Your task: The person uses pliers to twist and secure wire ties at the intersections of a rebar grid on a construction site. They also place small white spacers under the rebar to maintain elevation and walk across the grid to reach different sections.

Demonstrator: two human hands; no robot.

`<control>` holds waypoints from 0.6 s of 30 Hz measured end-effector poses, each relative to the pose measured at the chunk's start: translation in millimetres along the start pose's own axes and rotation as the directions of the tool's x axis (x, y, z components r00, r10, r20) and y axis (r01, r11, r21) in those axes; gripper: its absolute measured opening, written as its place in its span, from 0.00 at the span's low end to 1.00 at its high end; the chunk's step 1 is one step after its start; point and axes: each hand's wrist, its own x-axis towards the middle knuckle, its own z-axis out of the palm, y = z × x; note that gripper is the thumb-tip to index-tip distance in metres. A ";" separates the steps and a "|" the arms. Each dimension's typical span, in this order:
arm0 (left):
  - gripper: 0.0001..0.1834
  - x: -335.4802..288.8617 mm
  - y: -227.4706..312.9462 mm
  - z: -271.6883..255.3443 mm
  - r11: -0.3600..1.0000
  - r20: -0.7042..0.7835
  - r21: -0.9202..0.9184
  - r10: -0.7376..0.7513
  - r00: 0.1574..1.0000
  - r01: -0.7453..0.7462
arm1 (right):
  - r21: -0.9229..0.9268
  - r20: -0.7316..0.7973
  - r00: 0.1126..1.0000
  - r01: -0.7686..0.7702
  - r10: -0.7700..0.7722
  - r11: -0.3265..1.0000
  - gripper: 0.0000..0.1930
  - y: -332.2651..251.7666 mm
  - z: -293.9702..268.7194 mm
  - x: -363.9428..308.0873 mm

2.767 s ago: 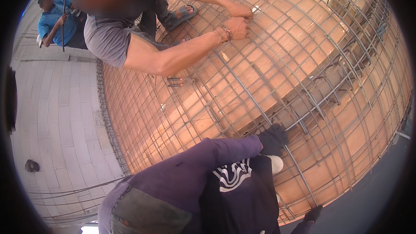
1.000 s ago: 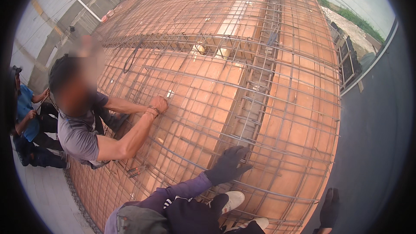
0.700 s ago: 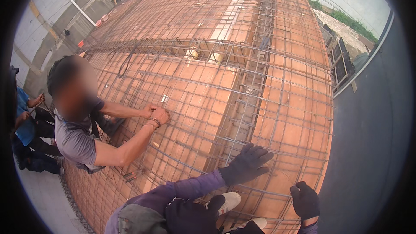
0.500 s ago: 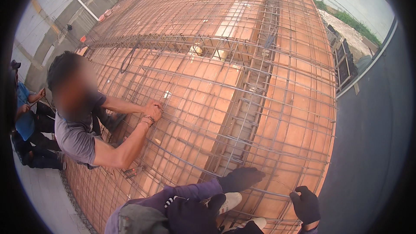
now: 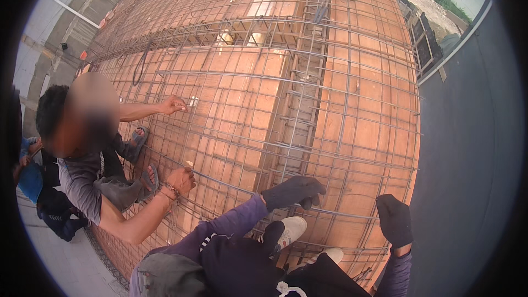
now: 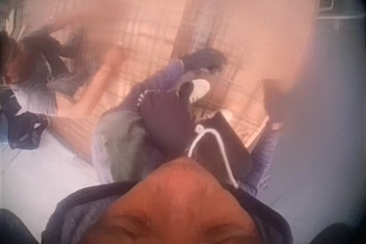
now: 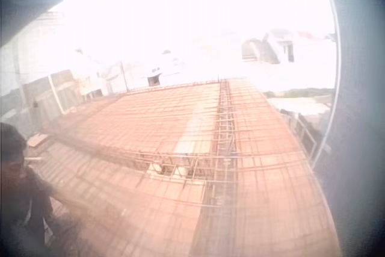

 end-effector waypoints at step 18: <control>0.20 1.6 -33.8 -18.4 0.768 0.039 0.607 0.228 0.973 -0.204 | -0.014 0.018 0.985 0.173 -0.172 0.985 0.06 24.8 27.1 3.3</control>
